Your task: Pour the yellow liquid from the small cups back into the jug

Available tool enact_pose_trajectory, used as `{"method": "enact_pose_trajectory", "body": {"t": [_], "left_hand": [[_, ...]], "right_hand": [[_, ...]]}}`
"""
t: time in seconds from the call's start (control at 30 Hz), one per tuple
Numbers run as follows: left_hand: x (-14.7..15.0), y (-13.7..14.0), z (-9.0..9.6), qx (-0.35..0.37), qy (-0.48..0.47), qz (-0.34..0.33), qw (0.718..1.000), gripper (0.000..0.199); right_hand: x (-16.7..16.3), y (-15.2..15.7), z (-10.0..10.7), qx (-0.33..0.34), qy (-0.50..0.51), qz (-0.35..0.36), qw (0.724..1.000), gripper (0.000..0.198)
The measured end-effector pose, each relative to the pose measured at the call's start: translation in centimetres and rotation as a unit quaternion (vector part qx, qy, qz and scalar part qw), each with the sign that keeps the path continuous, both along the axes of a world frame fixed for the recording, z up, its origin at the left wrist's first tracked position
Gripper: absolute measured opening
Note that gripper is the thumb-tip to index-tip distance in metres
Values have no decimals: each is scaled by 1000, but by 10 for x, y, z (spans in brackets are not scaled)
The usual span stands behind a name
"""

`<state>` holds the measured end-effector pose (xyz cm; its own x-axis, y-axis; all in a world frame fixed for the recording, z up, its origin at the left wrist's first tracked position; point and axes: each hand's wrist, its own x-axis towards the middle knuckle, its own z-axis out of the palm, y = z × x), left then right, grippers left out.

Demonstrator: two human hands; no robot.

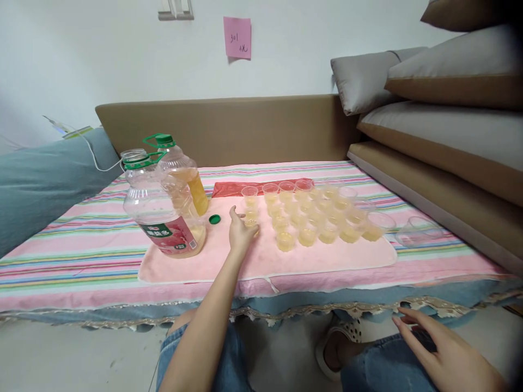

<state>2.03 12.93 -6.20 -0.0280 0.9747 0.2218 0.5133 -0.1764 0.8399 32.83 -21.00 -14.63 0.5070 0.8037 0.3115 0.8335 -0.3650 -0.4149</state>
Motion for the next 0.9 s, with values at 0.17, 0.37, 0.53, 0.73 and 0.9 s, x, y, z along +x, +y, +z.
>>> {"method": "enact_pose_trajectory", "body": {"t": [0.17,0.37,0.53,0.73,0.9], "left_hand": [[-2,1,-3,3,5,-4,1000,95],[-7,2,-4,-4,14,-2,1000,104],[-14,-3,7,-14,5,4,1000,108],[-35,-26,30,26,-42,12,999,93],[-57,-41,38,63,-131,-15,989,72]], "right_hand": [[2,0,1,-41,51,-4,998,57],[-3,7,27,30,126,-9,992,62],[31,45,58,171,183,-81,965,79],[94,118,68,189,276,-192,923,135],[117,142,51,205,302,-236,901,137]]}}
